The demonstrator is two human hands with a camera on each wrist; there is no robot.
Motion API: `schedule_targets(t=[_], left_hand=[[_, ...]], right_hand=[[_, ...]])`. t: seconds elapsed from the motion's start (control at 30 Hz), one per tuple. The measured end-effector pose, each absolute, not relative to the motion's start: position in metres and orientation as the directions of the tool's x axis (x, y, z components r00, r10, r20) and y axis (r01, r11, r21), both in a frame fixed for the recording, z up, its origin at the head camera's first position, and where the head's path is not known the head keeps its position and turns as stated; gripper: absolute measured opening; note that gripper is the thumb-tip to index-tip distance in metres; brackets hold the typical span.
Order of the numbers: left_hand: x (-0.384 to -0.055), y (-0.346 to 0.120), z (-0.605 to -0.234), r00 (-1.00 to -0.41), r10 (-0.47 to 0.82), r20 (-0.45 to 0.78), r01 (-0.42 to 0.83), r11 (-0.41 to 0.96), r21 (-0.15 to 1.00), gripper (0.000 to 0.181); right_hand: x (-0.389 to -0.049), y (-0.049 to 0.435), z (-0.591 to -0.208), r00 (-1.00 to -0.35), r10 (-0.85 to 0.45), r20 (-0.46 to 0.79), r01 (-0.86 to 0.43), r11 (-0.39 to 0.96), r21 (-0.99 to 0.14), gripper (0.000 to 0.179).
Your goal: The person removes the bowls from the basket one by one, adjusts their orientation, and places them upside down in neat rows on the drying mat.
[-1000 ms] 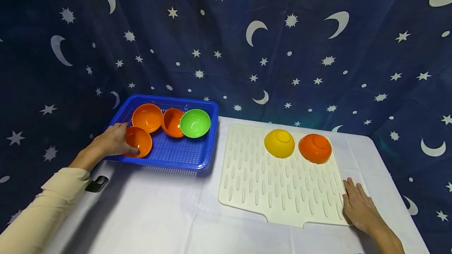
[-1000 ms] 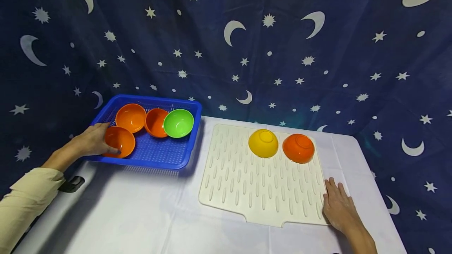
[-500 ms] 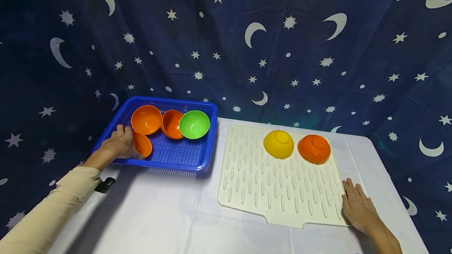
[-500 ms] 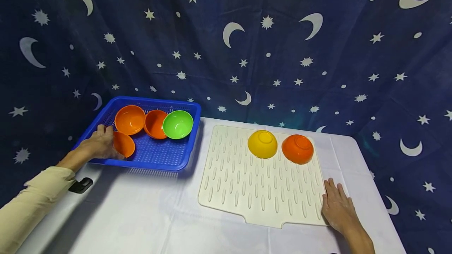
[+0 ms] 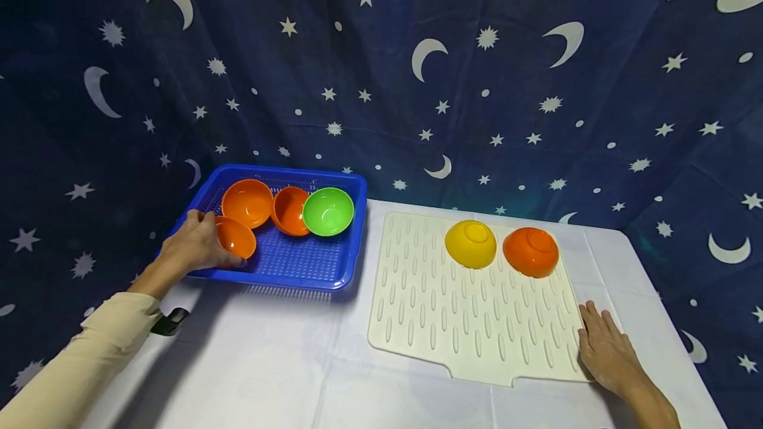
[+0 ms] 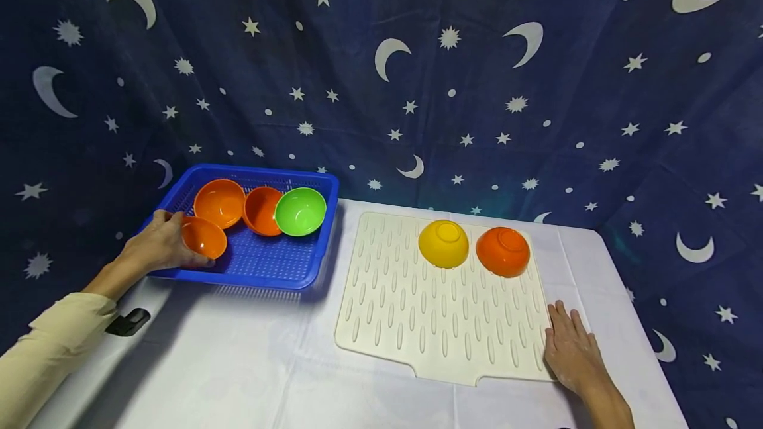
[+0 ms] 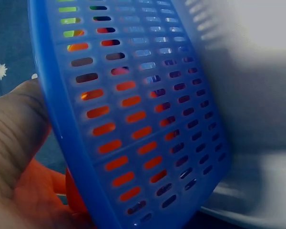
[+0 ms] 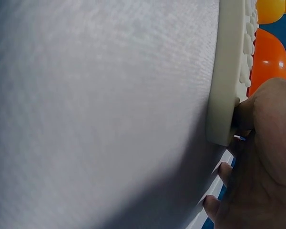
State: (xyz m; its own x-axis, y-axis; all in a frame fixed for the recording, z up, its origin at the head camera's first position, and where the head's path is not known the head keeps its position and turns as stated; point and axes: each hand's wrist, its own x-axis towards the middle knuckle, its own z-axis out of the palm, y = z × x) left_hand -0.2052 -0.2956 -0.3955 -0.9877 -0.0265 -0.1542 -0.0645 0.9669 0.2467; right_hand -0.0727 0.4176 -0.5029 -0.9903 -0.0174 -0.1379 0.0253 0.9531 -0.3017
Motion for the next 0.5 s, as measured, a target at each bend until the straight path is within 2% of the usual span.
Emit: schedule_targets(t=[0.5], left_hand=[[-0.188,-0.277,-0.395,-0.999,-0.046,0.029,-0.031,0.92,0.39,0.127]], right_hand=[[-0.072,0.417,-0.504,-0.992,-0.013,-0.127,0.028,0.948,-0.317,0.054]])
